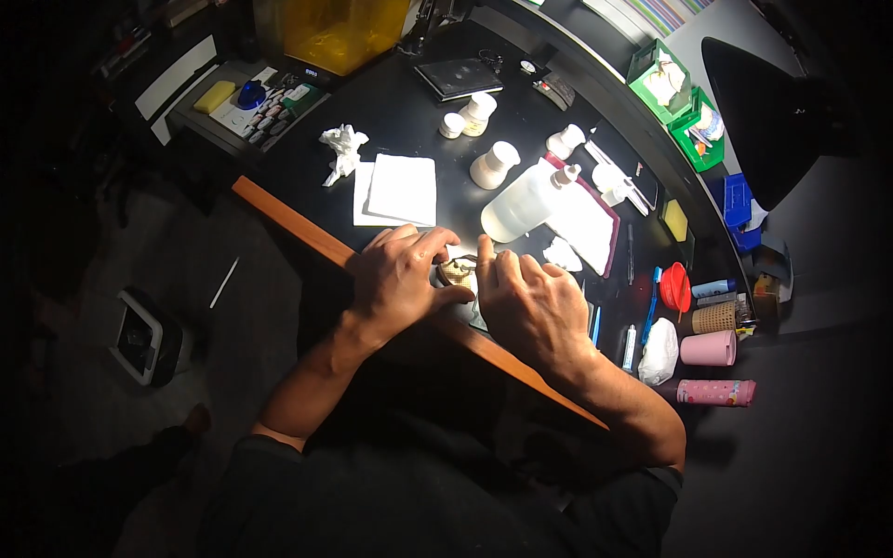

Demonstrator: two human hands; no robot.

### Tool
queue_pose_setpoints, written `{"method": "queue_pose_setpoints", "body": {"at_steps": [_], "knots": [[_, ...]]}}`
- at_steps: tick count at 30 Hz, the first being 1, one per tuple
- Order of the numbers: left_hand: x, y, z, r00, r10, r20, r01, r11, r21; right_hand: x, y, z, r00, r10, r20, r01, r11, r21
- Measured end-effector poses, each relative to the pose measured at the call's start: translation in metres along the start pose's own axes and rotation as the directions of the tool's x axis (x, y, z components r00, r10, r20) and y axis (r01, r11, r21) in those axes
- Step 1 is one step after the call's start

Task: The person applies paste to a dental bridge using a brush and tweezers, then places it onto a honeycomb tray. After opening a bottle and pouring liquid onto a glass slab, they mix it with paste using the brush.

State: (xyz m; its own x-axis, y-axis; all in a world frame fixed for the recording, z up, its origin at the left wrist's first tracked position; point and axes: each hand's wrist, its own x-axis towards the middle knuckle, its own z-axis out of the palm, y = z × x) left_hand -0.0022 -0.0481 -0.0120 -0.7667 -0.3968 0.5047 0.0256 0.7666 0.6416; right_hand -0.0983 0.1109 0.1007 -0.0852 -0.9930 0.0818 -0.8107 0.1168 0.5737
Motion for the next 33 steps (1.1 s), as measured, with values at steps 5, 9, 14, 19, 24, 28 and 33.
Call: {"method": "queue_pose_setpoints", "body": {"at_steps": [5, 9, 14, 19, 24, 28, 33], "knots": [[0.0002, 0.0007, -0.0004, 1.0, 0.009, -0.022, -0.009, 1.0, 0.005, -0.0013, 0.0003, 0.0014, 1.0, -0.005, 0.004, 0.005, 1.0, 0.013], [-0.0001, -0.0005, 0.0011, 1.0, 0.009, -0.027, -0.009, 1.0, -0.01, -0.001, 0.0004, 0.0, 0.999, 0.004, 0.032, -0.005, 1.0, 0.02], [0.0001, -0.0009, 0.0015, 1.0, 0.01, -0.024, -0.01, 1.0, -0.017, -0.0006, -0.0007, -0.0026, 0.999, 0.018, 0.052, -0.02, 0.999, 0.049], [-0.0003, -0.002, 0.0028, 1.0, -0.006, -0.004, 0.006, 1.0, -0.011, -0.0008, -0.0016, -0.002, 0.998, 0.034, 0.061, -0.038, 0.996, 0.075], [0.0, -0.0027, 0.0029, 1.0, 0.019, -0.018, -0.019, 0.999, -0.028, -0.0009, -0.0019, 0.0016, 0.996, 0.059, 0.073, -0.066, 0.993, 0.096], [0.0005, -0.001, 0.0014, 1.0, 0.015, -0.019, -0.016, 0.999, -0.035, 0.0002, -0.003, 0.0022, 0.991, 0.067, 0.112, -0.079, 0.991, 0.109], [-0.0007, -0.0025, 0.0028, 0.999, 0.023, -0.035, -0.025, 0.999, -0.041, -0.0016, -0.0018, 0.0012, 0.996, 0.031, 0.081, -0.036, 0.998, 0.061]]}}
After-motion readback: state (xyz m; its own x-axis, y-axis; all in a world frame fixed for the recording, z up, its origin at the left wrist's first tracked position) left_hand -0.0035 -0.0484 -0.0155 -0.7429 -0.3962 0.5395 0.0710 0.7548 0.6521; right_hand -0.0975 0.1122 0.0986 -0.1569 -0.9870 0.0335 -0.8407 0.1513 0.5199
